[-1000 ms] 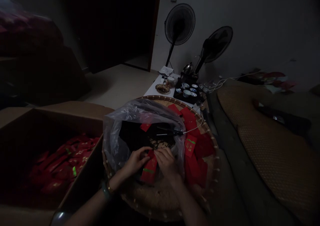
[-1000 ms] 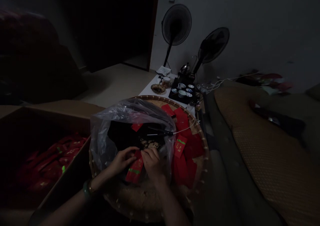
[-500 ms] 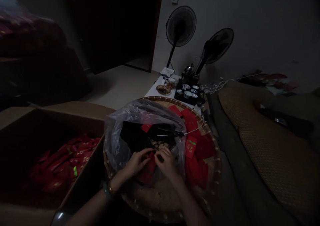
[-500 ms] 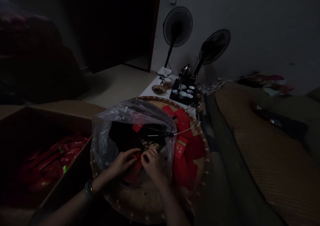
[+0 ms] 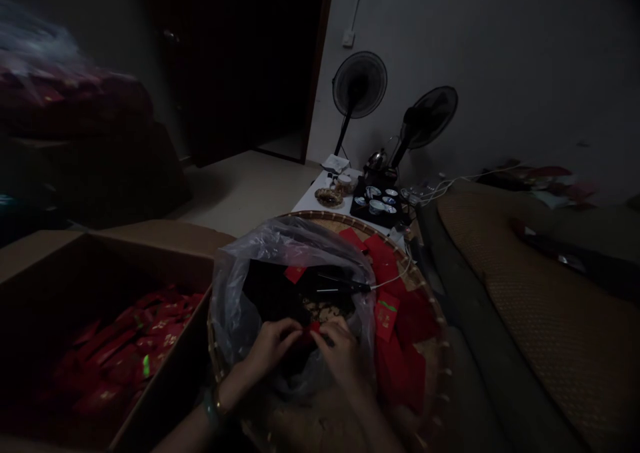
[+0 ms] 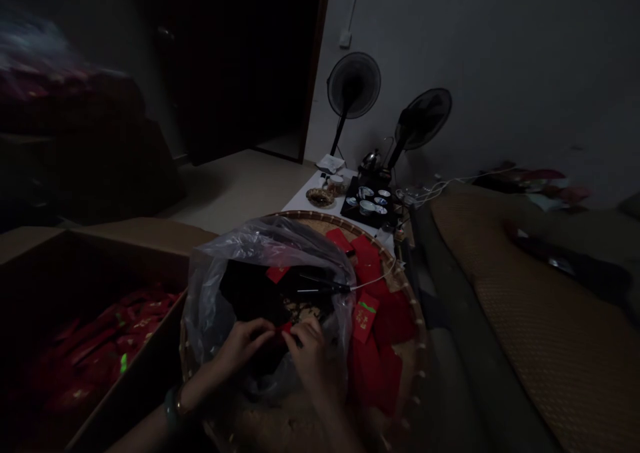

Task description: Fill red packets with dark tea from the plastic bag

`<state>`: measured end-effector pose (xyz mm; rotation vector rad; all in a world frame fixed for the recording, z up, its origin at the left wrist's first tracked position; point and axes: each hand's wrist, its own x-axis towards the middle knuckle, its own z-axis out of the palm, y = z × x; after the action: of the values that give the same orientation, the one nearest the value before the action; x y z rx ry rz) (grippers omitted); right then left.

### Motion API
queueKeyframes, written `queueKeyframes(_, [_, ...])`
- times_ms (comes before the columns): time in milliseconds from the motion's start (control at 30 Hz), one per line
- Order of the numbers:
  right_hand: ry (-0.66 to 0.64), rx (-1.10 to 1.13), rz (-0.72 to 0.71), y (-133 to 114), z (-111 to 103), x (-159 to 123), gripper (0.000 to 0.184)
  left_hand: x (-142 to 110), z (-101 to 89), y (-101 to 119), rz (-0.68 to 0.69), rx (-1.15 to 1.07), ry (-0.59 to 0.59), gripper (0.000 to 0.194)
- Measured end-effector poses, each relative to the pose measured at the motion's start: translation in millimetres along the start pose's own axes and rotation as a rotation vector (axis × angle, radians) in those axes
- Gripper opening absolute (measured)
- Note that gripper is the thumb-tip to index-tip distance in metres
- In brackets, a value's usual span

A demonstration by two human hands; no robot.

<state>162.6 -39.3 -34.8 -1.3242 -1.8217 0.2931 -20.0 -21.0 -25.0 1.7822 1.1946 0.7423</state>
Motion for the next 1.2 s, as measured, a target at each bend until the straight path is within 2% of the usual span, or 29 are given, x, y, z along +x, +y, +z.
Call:
queueKeyframes(200, [0.056, -0.039, -0.046, 0.5, -2.8, -1.6, 0.017, 2.6, -3.6, 4.3, -0.063, 0.014, -0.065, 0.026])
queueKeyframes(333, [0.094, -0.013, 0.018, 4.3, 0.6, -3.3, 0.018, 2.7, -6.4, 7.6, -0.052, -0.011, -0.043, 0.027])
queueKeyframes(500, [-0.083, 0.249, 0.185, 6.1, 5.9, -4.2, 0.024, 4.4, -4.5, -2.6, -0.062, -0.181, 0.004, 0.031])
queueKeyframes(667, [-0.283, 0.572, 0.377, 0.1, 9.4, 0.5, 0.047, 4.1, -0.8, -12.3, -0.072, -0.288, -0.047, 0.037])
queueKeyframes(767, [-0.312, 0.59, 0.431, -0.7, 7.8, 3.2, 0.054, 4.8, -2.0, -13.9, -0.107, -0.299, -0.083, 0.045])
queueKeyframes(900, [-0.291, 0.635, 0.476, -0.4, 7.1, 2.1, 0.053, 6.8, -4.1, -16.1, -0.167, -0.348, -0.106, 0.054])
queueKeyframes(1067, [-0.463, 0.661, 0.49, -1.4, 12.2, -7.8, 0.049, 5.3, -4.1, -13.5, -0.186, -0.36, -0.192, 0.055])
queueKeyframes(1200, [-0.577, 0.506, 0.523, -7.7, 7.6, -9.7, 0.046, 5.0, -7.0, -10.9, -0.197, -0.303, -0.154, 0.042])
